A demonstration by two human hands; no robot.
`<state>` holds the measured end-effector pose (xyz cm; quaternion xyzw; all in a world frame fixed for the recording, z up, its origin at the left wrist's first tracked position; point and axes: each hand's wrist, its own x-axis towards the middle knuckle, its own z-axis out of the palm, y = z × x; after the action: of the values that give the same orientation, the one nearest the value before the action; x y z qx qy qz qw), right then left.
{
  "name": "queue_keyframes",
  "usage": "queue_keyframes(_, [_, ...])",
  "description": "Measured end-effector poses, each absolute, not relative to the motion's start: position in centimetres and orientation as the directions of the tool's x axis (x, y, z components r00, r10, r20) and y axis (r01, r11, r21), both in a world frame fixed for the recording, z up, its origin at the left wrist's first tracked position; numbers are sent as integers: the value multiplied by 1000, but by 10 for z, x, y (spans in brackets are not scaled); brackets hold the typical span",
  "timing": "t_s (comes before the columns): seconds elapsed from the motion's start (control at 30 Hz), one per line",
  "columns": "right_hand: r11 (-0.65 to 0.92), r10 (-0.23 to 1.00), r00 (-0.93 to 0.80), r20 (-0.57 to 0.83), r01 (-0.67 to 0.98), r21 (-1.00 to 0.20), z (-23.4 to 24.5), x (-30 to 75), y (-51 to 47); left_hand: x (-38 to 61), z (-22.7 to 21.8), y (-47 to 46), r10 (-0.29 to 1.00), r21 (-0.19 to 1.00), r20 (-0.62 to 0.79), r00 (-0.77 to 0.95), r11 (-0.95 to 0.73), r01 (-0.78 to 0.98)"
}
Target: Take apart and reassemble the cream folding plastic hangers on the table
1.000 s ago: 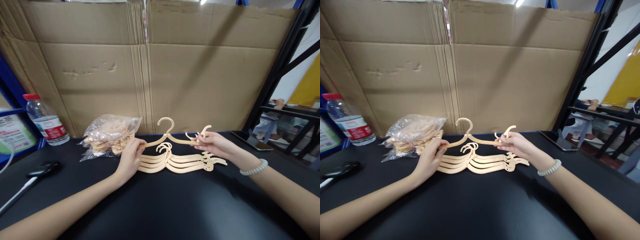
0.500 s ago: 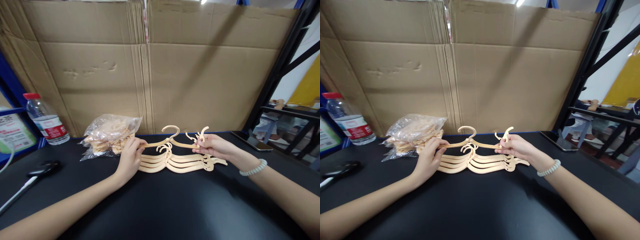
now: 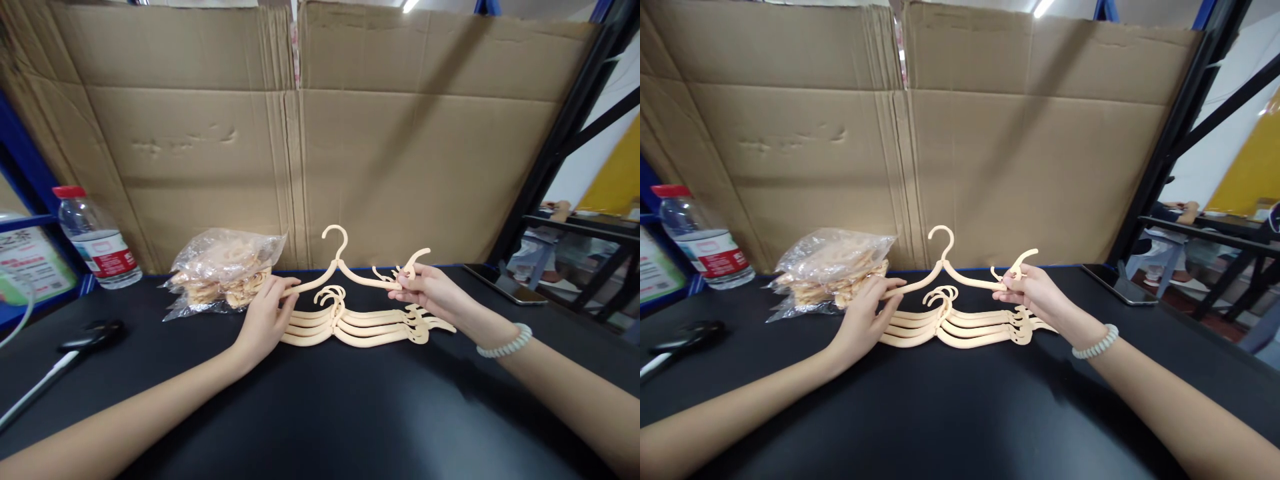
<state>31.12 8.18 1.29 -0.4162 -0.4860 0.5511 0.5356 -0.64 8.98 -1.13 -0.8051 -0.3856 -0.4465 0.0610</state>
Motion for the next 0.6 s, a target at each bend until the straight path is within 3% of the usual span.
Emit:
queue_keyframes(0.17, [-5,996,-84,10,-173,-985,16,305,77,-6,-10,85,570,159,741,355,-662,732])
queue_keyframes(0.37, [193,973,-106,206,-123,-974,17,312,82,-5,-10,83,544,51,743,389,-626,778])
queue_keyframes(0.6, [138,990,44,131,-281,-950,28,325,87,-6,-9,80,533,100,764,364,-654,750])
